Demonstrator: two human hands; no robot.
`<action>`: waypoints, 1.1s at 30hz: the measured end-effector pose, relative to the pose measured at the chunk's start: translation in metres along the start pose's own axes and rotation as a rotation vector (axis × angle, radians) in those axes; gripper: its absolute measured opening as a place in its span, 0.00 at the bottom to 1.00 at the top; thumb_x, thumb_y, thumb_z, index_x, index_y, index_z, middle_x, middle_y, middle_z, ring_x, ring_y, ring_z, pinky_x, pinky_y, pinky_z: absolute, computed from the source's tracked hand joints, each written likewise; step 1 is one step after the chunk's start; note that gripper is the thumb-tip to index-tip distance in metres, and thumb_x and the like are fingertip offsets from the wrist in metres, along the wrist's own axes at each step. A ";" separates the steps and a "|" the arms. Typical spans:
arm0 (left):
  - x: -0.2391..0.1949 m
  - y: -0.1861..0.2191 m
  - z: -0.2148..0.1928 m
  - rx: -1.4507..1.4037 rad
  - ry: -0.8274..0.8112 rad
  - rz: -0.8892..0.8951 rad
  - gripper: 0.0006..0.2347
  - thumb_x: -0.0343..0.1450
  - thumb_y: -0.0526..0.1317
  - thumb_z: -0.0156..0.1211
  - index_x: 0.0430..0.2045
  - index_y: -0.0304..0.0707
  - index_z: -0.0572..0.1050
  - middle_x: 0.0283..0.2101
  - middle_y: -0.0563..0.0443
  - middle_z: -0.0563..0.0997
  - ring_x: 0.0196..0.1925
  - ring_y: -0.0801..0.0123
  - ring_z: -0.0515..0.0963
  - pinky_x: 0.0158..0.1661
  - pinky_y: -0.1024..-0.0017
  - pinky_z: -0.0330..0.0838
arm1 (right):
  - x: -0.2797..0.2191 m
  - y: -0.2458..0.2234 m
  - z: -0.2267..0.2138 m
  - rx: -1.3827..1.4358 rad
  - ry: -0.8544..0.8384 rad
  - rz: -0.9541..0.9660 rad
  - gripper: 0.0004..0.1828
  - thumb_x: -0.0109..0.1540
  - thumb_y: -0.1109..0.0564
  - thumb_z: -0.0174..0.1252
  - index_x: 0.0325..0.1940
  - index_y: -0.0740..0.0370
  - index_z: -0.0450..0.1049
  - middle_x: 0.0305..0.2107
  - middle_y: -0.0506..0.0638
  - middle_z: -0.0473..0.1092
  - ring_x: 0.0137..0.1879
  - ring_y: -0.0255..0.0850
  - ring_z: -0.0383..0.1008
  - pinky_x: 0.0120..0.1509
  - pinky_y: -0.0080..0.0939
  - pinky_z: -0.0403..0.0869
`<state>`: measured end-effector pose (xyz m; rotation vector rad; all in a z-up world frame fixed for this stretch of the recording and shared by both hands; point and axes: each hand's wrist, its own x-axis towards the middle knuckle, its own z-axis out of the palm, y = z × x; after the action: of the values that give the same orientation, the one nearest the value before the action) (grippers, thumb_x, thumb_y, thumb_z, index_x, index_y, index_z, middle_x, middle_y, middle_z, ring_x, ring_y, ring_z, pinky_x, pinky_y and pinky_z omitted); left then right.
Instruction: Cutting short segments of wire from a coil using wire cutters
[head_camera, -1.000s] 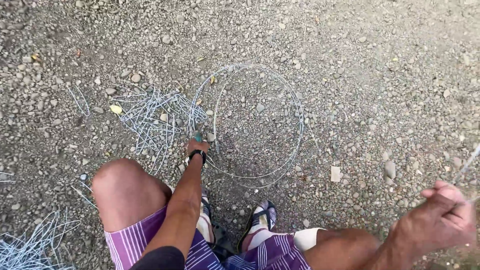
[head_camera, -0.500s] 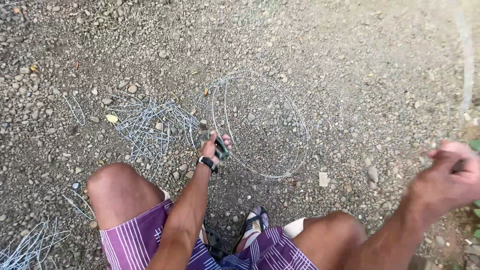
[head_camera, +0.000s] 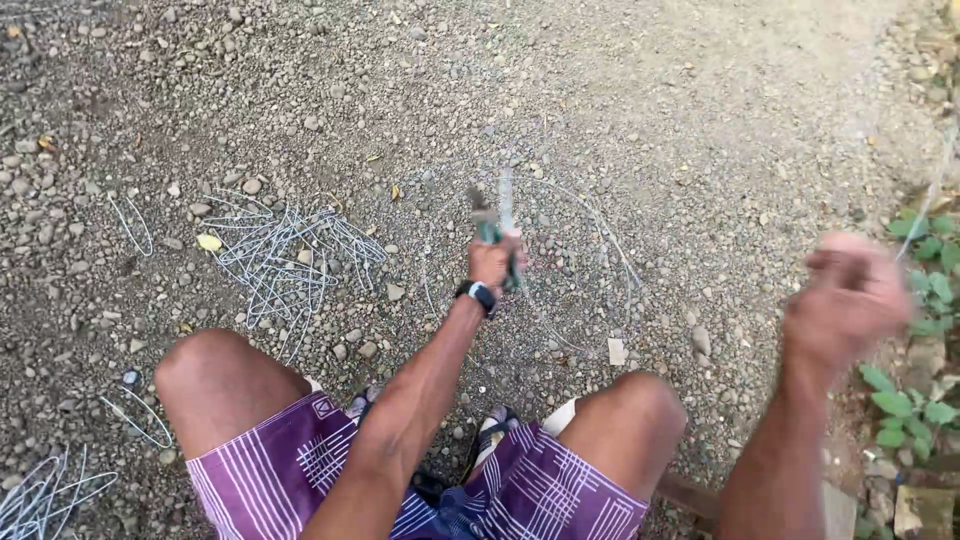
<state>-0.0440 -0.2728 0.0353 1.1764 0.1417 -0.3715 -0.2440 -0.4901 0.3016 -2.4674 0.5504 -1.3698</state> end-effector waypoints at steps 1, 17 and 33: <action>-0.001 -0.002 -0.025 0.005 -0.008 0.000 0.05 0.68 0.38 0.60 0.25 0.40 0.72 0.21 0.43 0.77 0.18 0.61 0.76 0.19 0.63 0.77 | -0.012 -0.006 0.008 -0.003 0.007 0.006 0.25 0.83 0.67 0.61 0.31 0.53 0.73 0.31 0.47 0.72 0.45 0.39 0.72 0.65 0.37 0.72; 0.012 -0.222 -0.132 -0.049 0.078 -0.820 0.09 0.68 0.40 0.51 0.20 0.34 0.72 0.19 0.43 0.77 0.19 0.53 0.77 0.21 0.54 0.68 | -0.063 -0.043 0.056 0.225 -0.238 0.210 0.05 0.73 0.65 0.62 0.43 0.67 0.79 0.26 0.54 0.74 0.32 0.34 0.68 0.39 0.35 0.68; 0.024 -0.028 -0.196 0.399 0.202 -0.386 0.04 0.59 0.36 0.62 0.16 0.36 0.82 0.19 0.45 0.83 0.21 0.60 0.85 0.26 0.60 0.83 | -0.152 -0.042 0.140 0.141 -0.697 0.157 0.15 0.70 0.58 0.47 0.60 0.57 0.72 0.51 0.63 0.75 0.57 0.67 0.73 0.61 0.69 0.71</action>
<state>-0.0149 -0.1067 -0.0717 1.5845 0.4923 -0.6394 -0.1897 -0.3781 0.1316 -2.4939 0.4408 -0.4125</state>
